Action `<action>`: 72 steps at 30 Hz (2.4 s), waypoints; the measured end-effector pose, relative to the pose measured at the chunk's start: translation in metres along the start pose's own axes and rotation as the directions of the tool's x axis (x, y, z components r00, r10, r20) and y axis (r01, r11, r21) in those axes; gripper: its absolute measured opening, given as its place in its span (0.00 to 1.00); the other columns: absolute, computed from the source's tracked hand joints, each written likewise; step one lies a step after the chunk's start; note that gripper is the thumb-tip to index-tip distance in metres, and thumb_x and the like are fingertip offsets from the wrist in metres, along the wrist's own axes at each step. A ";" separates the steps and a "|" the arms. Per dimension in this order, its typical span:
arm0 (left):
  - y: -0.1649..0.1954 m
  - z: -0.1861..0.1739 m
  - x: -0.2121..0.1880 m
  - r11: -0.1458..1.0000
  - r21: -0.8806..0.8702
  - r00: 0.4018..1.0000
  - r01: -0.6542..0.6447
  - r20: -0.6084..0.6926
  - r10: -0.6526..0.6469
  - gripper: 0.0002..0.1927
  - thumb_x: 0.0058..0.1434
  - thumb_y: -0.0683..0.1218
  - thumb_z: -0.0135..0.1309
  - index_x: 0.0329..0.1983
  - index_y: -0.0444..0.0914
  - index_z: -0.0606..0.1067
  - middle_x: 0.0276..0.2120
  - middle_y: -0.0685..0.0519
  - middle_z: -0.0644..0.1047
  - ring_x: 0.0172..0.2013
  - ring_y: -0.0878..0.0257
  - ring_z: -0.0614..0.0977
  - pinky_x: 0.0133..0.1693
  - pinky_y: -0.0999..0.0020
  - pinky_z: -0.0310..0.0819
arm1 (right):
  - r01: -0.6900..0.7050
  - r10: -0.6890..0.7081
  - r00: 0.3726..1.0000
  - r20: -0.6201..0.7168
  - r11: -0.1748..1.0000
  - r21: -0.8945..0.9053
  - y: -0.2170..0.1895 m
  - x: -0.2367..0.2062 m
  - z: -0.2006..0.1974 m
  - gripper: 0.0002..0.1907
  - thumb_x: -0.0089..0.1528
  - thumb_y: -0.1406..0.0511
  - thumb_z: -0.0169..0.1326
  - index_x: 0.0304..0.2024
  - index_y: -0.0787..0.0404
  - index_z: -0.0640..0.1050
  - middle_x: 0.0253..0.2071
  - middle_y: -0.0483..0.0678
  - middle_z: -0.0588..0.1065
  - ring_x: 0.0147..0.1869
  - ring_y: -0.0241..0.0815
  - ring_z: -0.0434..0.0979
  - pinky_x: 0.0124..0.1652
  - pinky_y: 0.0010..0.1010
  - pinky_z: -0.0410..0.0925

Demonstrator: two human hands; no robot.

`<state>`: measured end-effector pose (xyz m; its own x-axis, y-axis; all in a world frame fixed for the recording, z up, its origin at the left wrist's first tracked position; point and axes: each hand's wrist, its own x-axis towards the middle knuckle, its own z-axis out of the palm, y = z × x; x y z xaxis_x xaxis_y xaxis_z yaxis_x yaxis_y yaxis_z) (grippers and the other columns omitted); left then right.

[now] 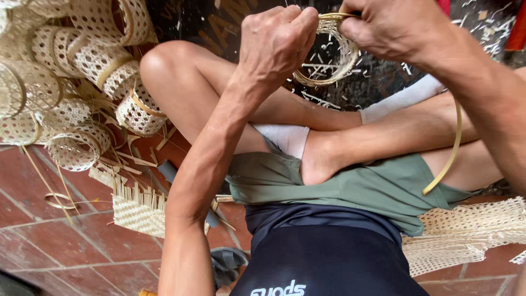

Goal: The person applies glue to a bamboo ring, secures it with a clothespin, and then wraps a bamboo strip around a woven basket body. The person uses a cylindrical tool to bend a bamboo strip into a ring.

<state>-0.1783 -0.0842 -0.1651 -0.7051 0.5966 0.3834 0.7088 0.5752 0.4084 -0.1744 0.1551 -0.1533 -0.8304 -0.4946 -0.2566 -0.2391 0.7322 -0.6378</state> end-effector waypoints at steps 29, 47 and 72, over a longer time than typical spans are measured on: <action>0.011 0.032 -0.012 0.963 0.009 0.936 0.269 -0.238 -0.259 0.04 0.64 0.42 0.58 0.34 0.42 0.75 0.30 0.53 0.73 0.28 0.54 0.79 0.29 0.59 0.73 | -0.191 -0.197 0.892 -0.406 0.651 -0.735 -0.031 0.024 0.065 0.05 0.56 0.65 0.55 0.28 0.60 0.76 0.24 0.50 0.75 0.25 0.39 0.78 0.19 0.30 0.69; 0.037 -0.042 -0.053 0.889 -0.083 0.732 0.451 -0.536 -0.421 0.04 0.66 0.34 0.55 0.40 0.32 0.80 0.32 0.49 0.80 0.29 0.64 0.80 0.30 0.69 0.80 | -0.175 0.261 0.852 -0.455 0.959 0.223 -0.026 -0.032 0.041 0.32 0.56 0.49 0.67 0.54 0.62 0.77 0.40 0.53 0.78 0.35 0.51 0.81 0.34 0.40 0.72; 0.017 -0.046 0.013 0.046 -0.790 0.711 0.612 0.523 -0.470 0.09 0.64 0.45 0.60 0.37 0.32 0.81 0.26 0.52 0.82 0.23 0.71 0.79 0.26 0.75 0.76 | -0.059 0.157 0.969 -0.189 0.895 0.442 -0.018 -0.104 0.022 0.27 0.57 0.68 0.60 0.60 0.66 0.73 0.41 0.49 0.74 0.40 0.37 0.74 0.40 0.29 0.70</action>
<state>-0.1761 -0.0922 -0.1149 -0.8223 0.4463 -0.3530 -0.4169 -0.0503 0.9076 -0.0729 0.1827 -0.1308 -0.9374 -0.2766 -0.2117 0.0569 0.4779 -0.8766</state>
